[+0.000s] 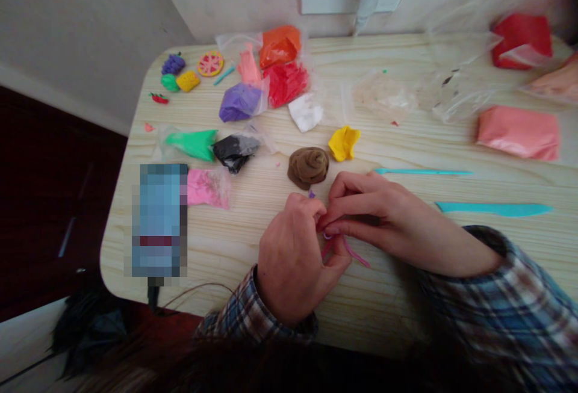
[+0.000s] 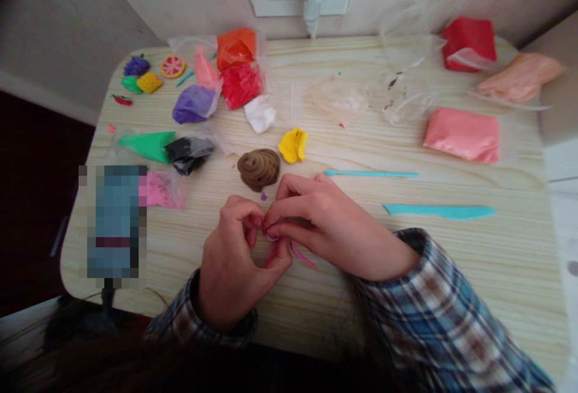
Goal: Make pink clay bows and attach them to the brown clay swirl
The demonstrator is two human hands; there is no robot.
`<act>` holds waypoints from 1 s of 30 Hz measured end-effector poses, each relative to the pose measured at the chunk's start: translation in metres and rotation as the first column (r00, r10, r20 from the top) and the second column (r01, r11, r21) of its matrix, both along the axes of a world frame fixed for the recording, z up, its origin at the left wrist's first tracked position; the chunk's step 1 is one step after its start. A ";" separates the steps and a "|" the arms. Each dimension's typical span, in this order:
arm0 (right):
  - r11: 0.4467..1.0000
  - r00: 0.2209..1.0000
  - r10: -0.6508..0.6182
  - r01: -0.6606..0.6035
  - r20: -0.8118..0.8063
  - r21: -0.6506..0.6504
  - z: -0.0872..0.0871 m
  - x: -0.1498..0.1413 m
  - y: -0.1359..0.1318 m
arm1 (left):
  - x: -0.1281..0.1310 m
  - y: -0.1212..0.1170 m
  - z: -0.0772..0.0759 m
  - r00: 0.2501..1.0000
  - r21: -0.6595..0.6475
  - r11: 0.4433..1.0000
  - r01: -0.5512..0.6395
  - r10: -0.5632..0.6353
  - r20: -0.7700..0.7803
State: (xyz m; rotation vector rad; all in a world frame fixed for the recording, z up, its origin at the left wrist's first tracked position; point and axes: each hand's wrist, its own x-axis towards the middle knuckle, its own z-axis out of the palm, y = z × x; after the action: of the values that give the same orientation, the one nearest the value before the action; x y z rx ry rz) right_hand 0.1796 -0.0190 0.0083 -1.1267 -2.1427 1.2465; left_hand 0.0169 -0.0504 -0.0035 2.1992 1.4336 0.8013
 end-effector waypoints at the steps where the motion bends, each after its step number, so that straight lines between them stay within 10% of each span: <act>1: 1.000 1.000 0.001 -0.001 0.002 0.001 0.000 0.000 0.000 | 0.000 0.000 0.000 1.000 -0.005 1.000 -0.003 0.003 -0.002; 30: 0.999 0.999 -0.043 0.043 -0.027 -0.002 0.001 0.001 0.002 | -0.008 -0.007 0.008 0.998 -0.070 0.997 -0.036 0.039 0.049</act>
State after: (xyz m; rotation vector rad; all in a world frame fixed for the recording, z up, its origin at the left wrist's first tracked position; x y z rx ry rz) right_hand 0.1806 -0.0165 0.0089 -1.1439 -2.0878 1.2374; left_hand 0.0094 -0.0572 0.0043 2.0921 1.4600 0.8022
